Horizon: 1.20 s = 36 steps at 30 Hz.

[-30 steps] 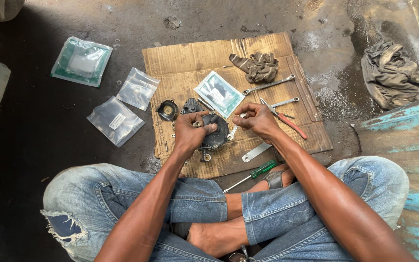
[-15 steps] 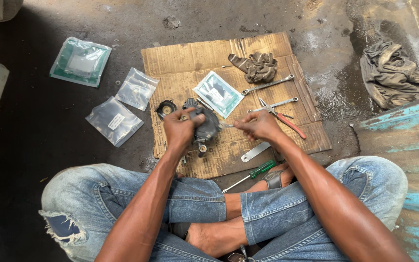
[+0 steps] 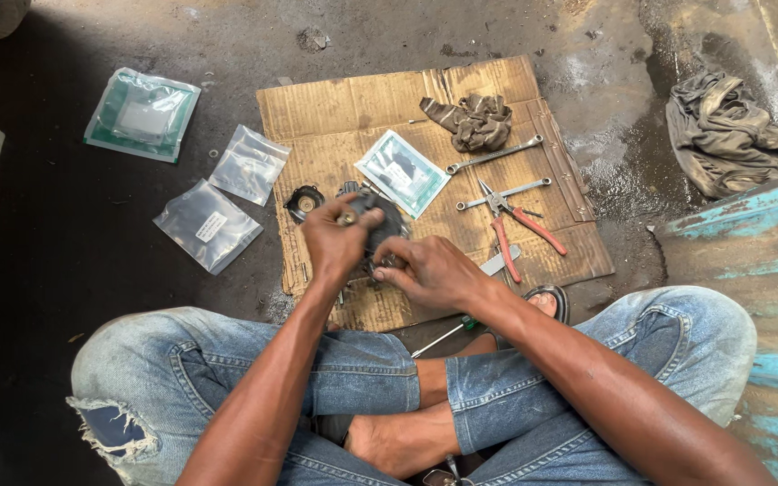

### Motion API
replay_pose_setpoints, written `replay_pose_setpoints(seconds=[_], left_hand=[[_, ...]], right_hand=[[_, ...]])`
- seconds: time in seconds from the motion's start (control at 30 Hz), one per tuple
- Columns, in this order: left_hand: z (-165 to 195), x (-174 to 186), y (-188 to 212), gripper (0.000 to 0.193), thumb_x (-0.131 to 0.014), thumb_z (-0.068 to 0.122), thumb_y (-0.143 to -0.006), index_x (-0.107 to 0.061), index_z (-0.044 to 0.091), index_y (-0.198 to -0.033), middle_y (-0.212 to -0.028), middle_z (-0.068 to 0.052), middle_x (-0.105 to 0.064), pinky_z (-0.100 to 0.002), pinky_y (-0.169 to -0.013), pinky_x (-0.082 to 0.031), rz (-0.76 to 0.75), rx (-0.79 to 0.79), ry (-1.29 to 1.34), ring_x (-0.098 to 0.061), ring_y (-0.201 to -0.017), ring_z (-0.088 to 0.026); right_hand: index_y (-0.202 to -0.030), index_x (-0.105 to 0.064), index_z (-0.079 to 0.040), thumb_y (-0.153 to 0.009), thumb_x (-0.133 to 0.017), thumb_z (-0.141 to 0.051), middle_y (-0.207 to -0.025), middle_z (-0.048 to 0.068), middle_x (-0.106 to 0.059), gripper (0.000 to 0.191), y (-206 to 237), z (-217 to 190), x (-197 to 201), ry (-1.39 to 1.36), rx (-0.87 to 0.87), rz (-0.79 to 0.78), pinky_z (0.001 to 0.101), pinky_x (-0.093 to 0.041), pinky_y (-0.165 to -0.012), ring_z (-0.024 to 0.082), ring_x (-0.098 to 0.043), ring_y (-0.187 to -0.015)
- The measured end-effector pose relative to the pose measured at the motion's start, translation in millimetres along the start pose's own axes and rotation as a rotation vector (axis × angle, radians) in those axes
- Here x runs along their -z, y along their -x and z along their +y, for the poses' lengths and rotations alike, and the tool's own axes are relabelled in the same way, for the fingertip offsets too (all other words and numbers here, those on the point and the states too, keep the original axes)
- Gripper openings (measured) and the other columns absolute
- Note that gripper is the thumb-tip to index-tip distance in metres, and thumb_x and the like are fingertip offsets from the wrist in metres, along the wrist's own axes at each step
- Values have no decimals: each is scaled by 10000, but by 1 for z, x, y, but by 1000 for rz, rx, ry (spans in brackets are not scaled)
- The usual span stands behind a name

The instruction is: The person sits on the ground and uses a wrench to tighten bolts on a mechanical component, likely a carburetor. They repeatedly adjust the wrench and rotate the part to access different fasteners.

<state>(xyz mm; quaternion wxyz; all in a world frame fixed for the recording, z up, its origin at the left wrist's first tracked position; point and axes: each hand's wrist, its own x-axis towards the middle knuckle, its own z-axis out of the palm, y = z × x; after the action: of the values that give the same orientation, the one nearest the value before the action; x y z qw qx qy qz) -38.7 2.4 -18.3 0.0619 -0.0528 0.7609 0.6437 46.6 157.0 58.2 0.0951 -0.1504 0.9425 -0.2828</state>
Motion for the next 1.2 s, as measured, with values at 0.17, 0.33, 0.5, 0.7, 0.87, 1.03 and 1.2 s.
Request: replay_pose_setpoints(seconds=[0.17, 0.33, 0.5, 0.7, 0.87, 1.03, 1.2], left_hand=[[2, -6, 9, 271, -892, 55, -643, -632, 96, -576, -1138, -148, -773, -425, -850, -612, -212, -191, -49, -752, -1063, -280], [3, -7, 12, 359, -898, 33, -625, -555, 91, -535, -1053, -201, -787, -412, -747, -642, -244, -133, 37, -736, -1126, -256], [5, 2, 7, 354, -866, 1, -633, -535, 87, -539, -1149, -198, -765, -377, -743, -639, -166, -101, 197, -753, -1071, -285], [8, 7, 4, 357, -854, -21, -644, -536, 86, -522, -1039, -209, -769, -401, -674, -644, -182, -70, 145, -738, -1128, -281], [4, 7, 2, 365, -874, -33, -642, -545, 84, -540, -895, -227, -792, -386, -742, -641, -186, -158, 93, -708, -1198, -292], [0, 6, 0, 323, -858, -24, -641, -572, 95, -546, -1048, -168, -768, -396, -720, -673, -93, -38, 152, -747, -1071, -277], [0, 7, -4, 243, -858, 32, -686, -632, 63, -604, -1106, -180, -777, -402, -714, -665, 94, -8, 161, -775, -942, -257]], right_hand=[[-1057, -667, -75, -962, -672, -359, -591, 3, -675, 300, -24, 28, 6, -470, -303, 187, 298, -486, -468, 98, -636, -508], [-1046, -615, -38, -980, -667, -314, -637, 19, -595, 288, -28, 78, 9, -923, -645, 339, 260, -452, -443, 94, -534, -482], [-1025, -625, -38, -926, -692, -230, -680, 17, -596, 225, -20, 99, 19, -879, -728, 312, 269, -417, -437, 92, -501, -507], [-934, -750, -81, -727, -902, -280, -777, 18, -725, 324, -16, 89, 27, -451, -507, 155, 267, -501, -527, 83, -613, -599], [-838, -784, -115, -664, -944, -362, -745, 40, -751, 342, -17, 84, 24, -177, -501, 135, 339, -510, -573, 144, -640, -622], [-804, -767, -59, -746, -874, -504, -714, 102, -737, 461, -10, 81, 18, -97, -549, 102, 352, -532, -604, 182, -679, -640], [-1122, -646, -59, -983, -662, -427, -817, 123, -719, 394, -2, 49, 9, 47, -430, 82, 418, -557, -630, 236, -672, -670]])
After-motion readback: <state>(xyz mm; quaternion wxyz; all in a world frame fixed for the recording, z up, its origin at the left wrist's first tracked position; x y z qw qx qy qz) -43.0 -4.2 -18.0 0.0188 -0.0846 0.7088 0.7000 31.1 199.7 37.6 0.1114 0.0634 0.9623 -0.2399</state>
